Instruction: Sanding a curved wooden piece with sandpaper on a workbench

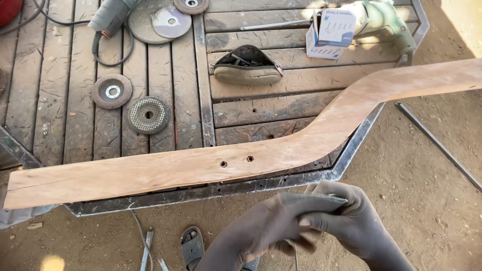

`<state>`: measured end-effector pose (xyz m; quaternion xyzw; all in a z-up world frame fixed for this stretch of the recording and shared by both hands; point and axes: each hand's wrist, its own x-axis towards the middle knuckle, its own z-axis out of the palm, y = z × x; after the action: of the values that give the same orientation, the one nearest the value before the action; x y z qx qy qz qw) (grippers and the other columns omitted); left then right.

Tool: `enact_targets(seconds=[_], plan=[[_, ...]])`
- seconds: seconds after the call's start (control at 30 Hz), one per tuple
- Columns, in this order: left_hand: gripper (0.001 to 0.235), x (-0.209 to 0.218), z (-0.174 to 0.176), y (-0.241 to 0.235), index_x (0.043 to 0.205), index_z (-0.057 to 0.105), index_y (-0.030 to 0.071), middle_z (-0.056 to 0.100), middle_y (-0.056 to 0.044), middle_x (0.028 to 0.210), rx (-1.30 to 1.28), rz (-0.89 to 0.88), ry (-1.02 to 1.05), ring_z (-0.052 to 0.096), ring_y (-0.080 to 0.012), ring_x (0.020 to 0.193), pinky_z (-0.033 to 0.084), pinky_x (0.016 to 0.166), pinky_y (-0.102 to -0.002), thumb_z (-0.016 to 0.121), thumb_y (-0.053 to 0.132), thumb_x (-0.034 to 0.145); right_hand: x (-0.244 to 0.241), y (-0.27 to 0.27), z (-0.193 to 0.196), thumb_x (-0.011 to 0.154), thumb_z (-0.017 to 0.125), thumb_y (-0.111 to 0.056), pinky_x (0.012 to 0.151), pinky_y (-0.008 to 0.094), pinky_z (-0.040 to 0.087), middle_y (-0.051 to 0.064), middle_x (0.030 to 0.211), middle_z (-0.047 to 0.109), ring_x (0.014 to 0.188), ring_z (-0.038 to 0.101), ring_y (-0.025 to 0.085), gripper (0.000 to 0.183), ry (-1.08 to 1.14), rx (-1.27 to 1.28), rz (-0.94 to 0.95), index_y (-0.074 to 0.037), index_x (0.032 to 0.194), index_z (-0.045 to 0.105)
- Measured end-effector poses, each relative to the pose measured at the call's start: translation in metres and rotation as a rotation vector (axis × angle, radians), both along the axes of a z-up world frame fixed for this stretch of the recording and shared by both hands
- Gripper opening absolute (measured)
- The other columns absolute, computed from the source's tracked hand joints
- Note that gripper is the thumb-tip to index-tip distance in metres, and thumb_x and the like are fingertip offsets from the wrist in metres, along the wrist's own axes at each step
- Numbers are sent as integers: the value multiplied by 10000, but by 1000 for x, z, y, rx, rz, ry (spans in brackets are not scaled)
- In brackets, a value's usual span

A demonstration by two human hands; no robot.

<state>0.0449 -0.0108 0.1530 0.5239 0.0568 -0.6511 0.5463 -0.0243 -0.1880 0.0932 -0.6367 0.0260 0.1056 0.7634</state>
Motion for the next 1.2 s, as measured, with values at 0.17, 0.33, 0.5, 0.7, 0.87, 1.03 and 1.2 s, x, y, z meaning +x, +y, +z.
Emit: enact_targets(seconds=[0.17, 0.33, 0.5, 0.7, 0.87, 1.03, 1.2], plan=[[509, -16, -90, 33, 1298, 668, 43, 733, -142, 1137, -251, 614, -64, 644, -236, 930, 521, 828, -362, 552, 372, 928, -15, -17, -8, 692, 876, -11, 681, 275, 494, 24, 861, 754, 761, 631, 119, 195, 37, -317, -294, -32, 848, 761], [319, -30, -100, 17, 1172, 677, 39, 691, -19, 997, -400, 517, -354, 607, -89, 896, 482, 801, -226, 747, 158, 884, -11, 12, 3, 797, 805, 2, 483, 242, 398, 47, 818, 613, 652, 559, 139, 201, 16, -83, -184, -66, 715, 635], [388, -41, -126, 12, 1206, 669, 66, 705, -34, 1147, -510, 667, -406, 605, -122, 1069, 475, 967, -307, 732, 308, 910, -7, 36, 14, 880, 673, -170, 1084, 357, 517, 105, 1321, 758, 1254, 683, 192, 533, 61, -132, -121, -20, 1389, 634], [319, -18, -146, 121, 1097, 687, 140, 743, -36, 1018, 532, 544, -1201, 732, -189, 881, 550, 807, -325, 783, 306, 842, 15, 15, 40, 931, 554, 7, 1152, 303, 428, 40, 1393, 691, 1296, 645, 148, 464, -298, -927, -85, -90, 1377, 637], [320, 4, -174, 304, 1191, 707, 139, 695, -116, 1092, 1357, 299, -1810, 647, -320, 947, 488, 805, -446, 734, 347, 950, 64, -57, -22, 975, 549, -80, 1064, 407, 459, 78, 1424, 641, 1291, 595, 274, 450, -406, -1385, -107, -149, 1413, 628], [627, 54, -149, 379, 1448, 620, -42, 524, -341, 1452, 1260, 514, -1399, 429, -491, 1335, 310, 1062, -553, 660, 435, 1043, 61, 1, -75, 973, 573, -381, 1095, 502, 404, 34, 1616, 443, 1537, 325, 273, 567, -63, -1394, -159, -146, 1487, 537], [537, 86, -139, 387, 1285, 731, 96, 605, -246, 1409, 1509, 250, -1053, 641, -536, 1115, 489, 825, -633, 377, 451, 1093, 36, 123, -72, 887, 554, -1, 1259, 465, 254, 56, 1580, 482, 1503, 383, 278, 597, -588, -1272, 151, -82, 1478, 525]])
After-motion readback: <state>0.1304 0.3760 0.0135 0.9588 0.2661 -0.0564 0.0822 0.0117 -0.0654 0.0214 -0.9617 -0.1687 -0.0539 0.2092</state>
